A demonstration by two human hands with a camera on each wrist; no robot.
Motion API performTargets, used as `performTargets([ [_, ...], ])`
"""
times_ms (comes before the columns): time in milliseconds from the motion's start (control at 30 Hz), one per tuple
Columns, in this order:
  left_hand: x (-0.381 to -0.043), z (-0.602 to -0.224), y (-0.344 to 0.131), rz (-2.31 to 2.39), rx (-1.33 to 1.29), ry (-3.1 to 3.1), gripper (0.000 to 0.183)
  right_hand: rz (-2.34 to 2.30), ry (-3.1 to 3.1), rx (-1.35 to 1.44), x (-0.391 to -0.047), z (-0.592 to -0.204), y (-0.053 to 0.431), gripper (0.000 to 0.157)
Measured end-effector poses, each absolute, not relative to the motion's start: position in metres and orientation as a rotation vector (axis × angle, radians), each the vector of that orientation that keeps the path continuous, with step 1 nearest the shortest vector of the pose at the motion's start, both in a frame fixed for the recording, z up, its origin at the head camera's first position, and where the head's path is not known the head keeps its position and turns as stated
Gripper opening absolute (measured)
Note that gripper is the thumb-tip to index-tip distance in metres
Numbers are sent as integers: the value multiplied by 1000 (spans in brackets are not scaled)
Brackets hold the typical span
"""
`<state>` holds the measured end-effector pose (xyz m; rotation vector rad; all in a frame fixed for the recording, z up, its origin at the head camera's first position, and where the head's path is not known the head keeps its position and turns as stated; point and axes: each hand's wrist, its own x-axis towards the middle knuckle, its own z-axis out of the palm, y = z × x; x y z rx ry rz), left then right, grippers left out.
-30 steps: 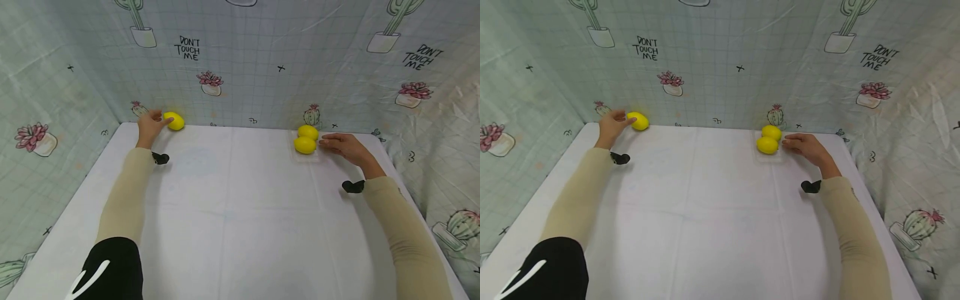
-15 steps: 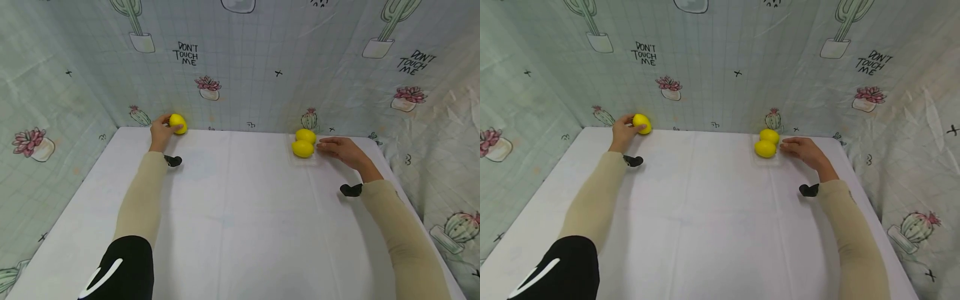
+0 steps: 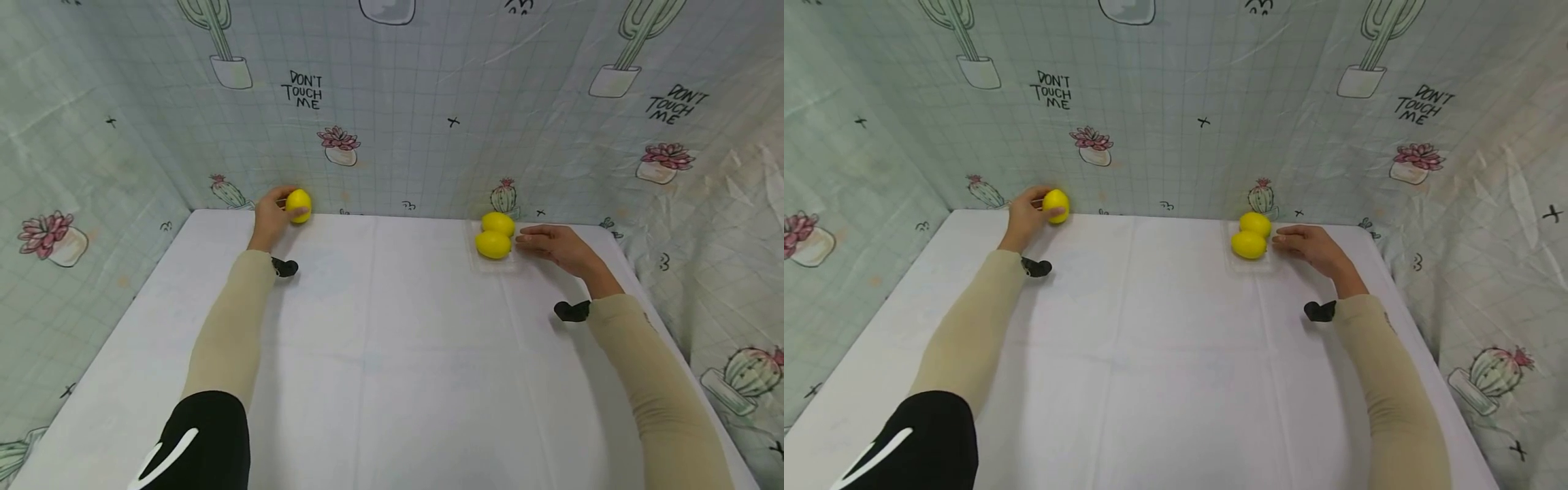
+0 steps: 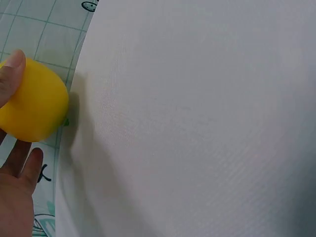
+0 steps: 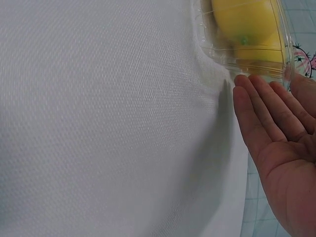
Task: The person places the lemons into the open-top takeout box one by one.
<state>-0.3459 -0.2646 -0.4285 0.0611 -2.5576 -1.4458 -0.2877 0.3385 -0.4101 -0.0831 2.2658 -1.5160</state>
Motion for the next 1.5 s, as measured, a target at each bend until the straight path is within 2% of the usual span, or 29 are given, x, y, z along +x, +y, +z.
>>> performTargets([
  [267, -352, -426, -257, -1300, -104, -2640, 61, -1515, 2259, -71, -287, -409, 339, 56],
  [400, -352, -419, -251, -1240, -175, -2659, 57, -1511, 2270, -71, -289, -411, 340, 56],
  [1500, -325, -377, -170, -1210, -841, -2496, 49, -1501, 2284, -93, -292, -417, 342, 57],
])
